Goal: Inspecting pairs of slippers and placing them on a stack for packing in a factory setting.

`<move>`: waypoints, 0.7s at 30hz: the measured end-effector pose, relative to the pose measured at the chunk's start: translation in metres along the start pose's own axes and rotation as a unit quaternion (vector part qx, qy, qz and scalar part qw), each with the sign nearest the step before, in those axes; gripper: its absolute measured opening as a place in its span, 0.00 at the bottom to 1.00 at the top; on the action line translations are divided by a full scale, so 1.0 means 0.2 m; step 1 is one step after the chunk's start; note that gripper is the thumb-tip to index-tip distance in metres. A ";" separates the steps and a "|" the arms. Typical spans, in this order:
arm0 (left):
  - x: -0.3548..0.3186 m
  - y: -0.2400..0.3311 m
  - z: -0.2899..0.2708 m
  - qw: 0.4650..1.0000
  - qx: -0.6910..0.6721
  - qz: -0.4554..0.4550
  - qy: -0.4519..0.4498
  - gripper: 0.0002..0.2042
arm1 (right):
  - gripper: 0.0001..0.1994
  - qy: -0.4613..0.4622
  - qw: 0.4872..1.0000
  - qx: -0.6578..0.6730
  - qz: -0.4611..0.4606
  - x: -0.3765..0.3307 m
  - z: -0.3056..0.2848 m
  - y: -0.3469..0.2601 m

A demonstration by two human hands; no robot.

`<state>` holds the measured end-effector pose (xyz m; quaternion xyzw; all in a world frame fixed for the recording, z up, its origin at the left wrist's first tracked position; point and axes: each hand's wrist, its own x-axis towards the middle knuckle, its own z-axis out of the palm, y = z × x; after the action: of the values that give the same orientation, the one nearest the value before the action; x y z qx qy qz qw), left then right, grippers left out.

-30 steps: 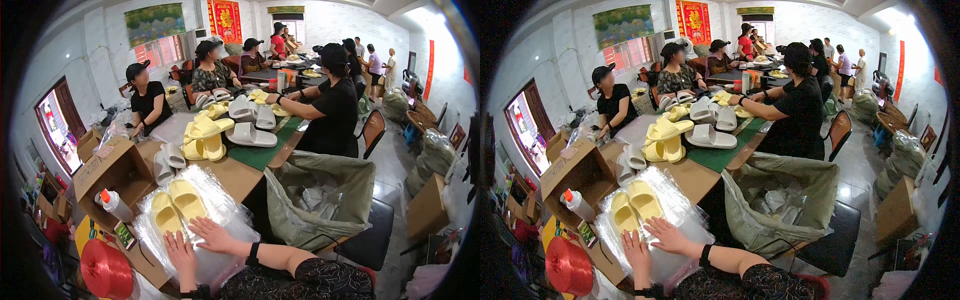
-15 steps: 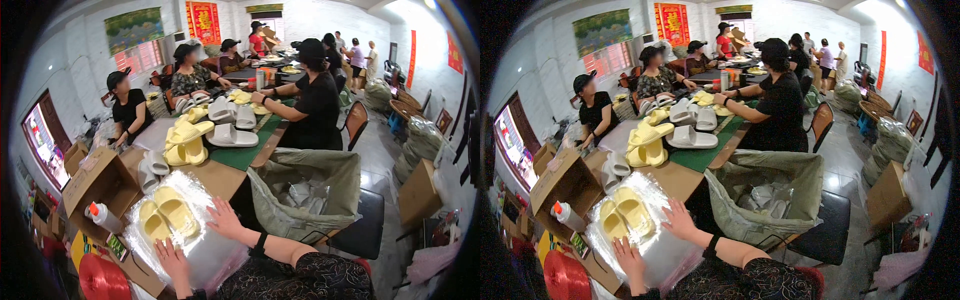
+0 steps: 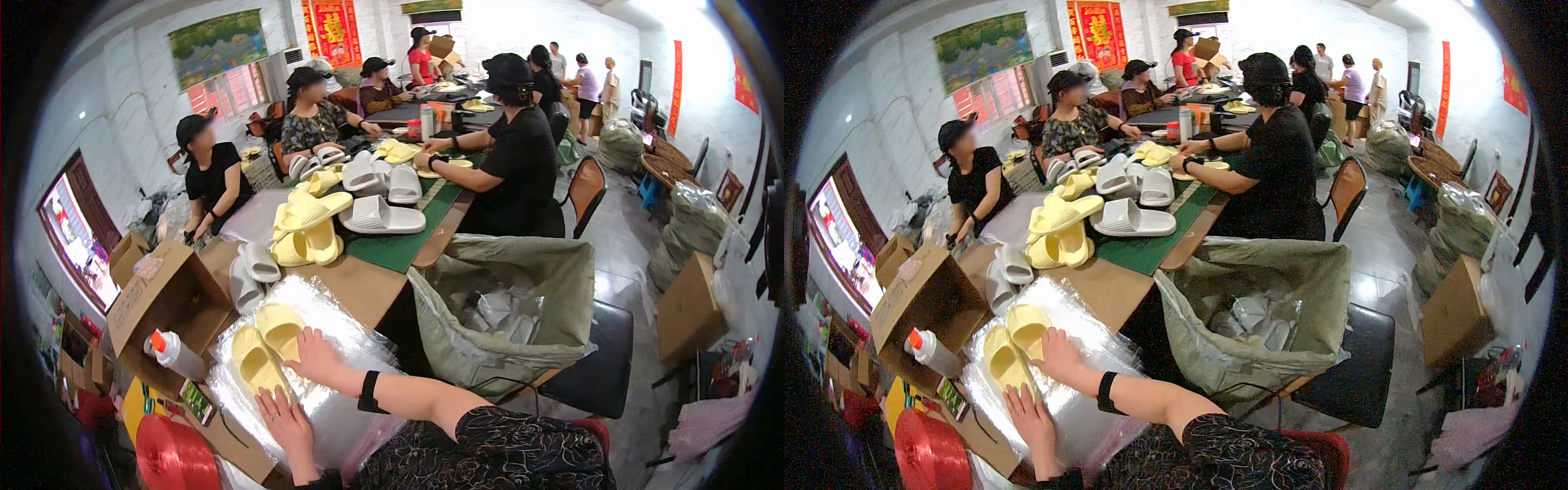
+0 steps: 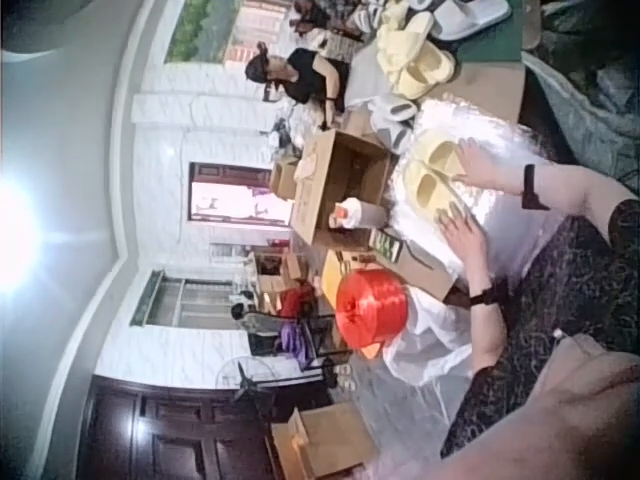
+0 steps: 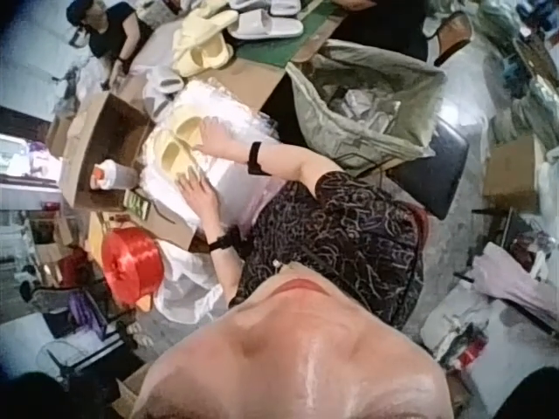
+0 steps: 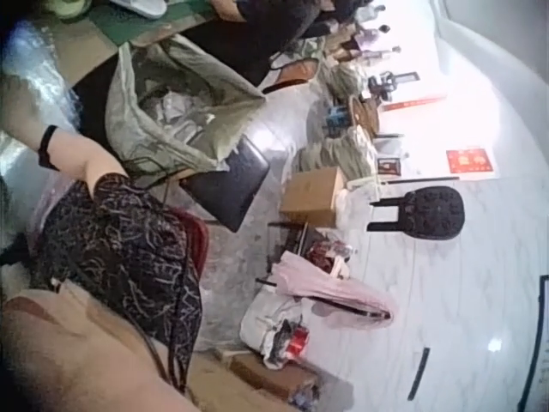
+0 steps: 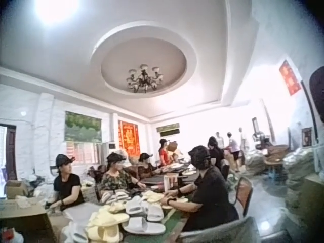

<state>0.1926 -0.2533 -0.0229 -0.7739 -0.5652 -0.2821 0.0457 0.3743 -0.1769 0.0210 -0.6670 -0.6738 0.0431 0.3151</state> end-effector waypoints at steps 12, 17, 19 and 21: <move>0.00 0.02 -0.01 0.999 -0.020 -0.049 -0.006 0.28 | 0.26 -0.075 0.994 -0.060 -0.044 0.13 0.18 -0.09; 0.00 -0.01 0.04 0.994 -0.052 -0.093 0.034 0.35 | 0.26 -0.121 0.992 0.001 -0.045 0.28 0.25 -0.05; -0.01 -0.03 0.05 0.997 -0.006 -0.067 0.046 0.37 | 0.14 -0.068 0.977 -0.099 -0.173 0.27 0.26 0.00; -0.02 -0.04 0.06 0.996 -0.027 -0.073 0.046 0.37 | 0.14 -0.099 0.938 -0.229 -0.242 0.30 0.28 -0.01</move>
<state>0.1894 -0.2486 -0.0371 -0.7176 -0.6101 -0.3347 0.0301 0.3522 -0.1007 -0.0002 -0.5298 -0.8344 -0.1244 0.0866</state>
